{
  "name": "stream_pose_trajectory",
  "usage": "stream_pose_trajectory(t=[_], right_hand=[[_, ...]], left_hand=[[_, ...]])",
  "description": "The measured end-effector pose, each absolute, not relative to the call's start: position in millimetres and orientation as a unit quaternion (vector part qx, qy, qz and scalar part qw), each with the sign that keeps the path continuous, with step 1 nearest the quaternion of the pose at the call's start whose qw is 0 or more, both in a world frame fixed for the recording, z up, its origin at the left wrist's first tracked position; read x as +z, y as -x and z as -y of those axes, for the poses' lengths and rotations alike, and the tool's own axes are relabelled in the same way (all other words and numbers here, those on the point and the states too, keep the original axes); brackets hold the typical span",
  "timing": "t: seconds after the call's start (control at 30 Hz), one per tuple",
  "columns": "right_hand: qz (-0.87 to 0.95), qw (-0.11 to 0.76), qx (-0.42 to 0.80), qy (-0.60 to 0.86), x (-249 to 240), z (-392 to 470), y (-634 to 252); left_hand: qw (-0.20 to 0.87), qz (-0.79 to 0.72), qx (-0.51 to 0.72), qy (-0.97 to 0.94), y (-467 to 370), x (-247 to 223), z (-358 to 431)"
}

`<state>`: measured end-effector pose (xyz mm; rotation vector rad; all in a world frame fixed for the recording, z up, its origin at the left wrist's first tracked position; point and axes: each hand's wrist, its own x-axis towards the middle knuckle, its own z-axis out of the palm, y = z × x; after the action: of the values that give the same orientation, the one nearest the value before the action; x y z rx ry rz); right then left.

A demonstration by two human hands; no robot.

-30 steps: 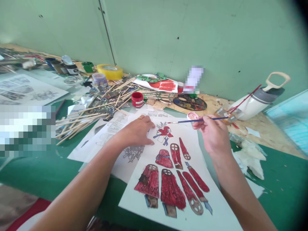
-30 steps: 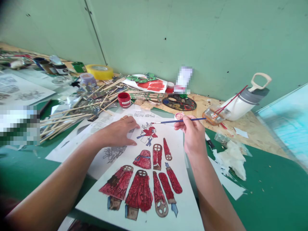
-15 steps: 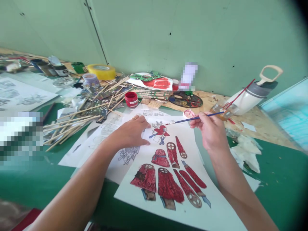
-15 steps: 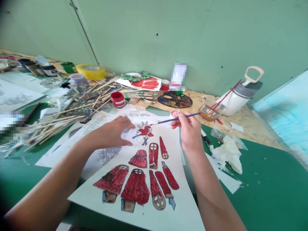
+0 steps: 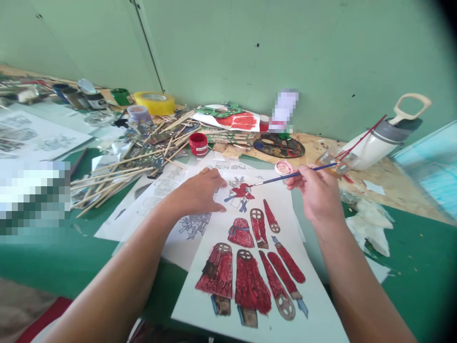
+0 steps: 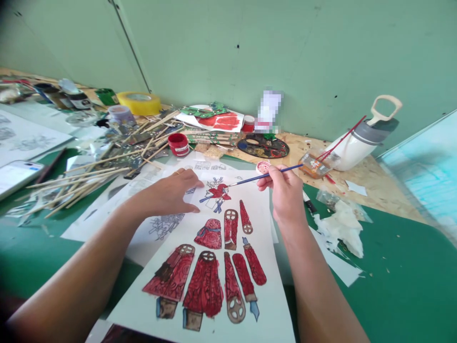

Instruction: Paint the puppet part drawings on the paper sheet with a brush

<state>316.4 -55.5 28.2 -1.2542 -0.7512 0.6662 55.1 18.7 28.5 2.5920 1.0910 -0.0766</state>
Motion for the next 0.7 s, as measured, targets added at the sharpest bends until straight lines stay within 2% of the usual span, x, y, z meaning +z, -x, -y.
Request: stream_pose_trajectory(t=[0.7], right_hand=[[0.348, 0.693, 0.301, 0.555, 33.8, 56.7, -322.0]], left_hand=[[0.151, -0.384, -0.046, -0.910, -57.8, 35.1, -13.4]])
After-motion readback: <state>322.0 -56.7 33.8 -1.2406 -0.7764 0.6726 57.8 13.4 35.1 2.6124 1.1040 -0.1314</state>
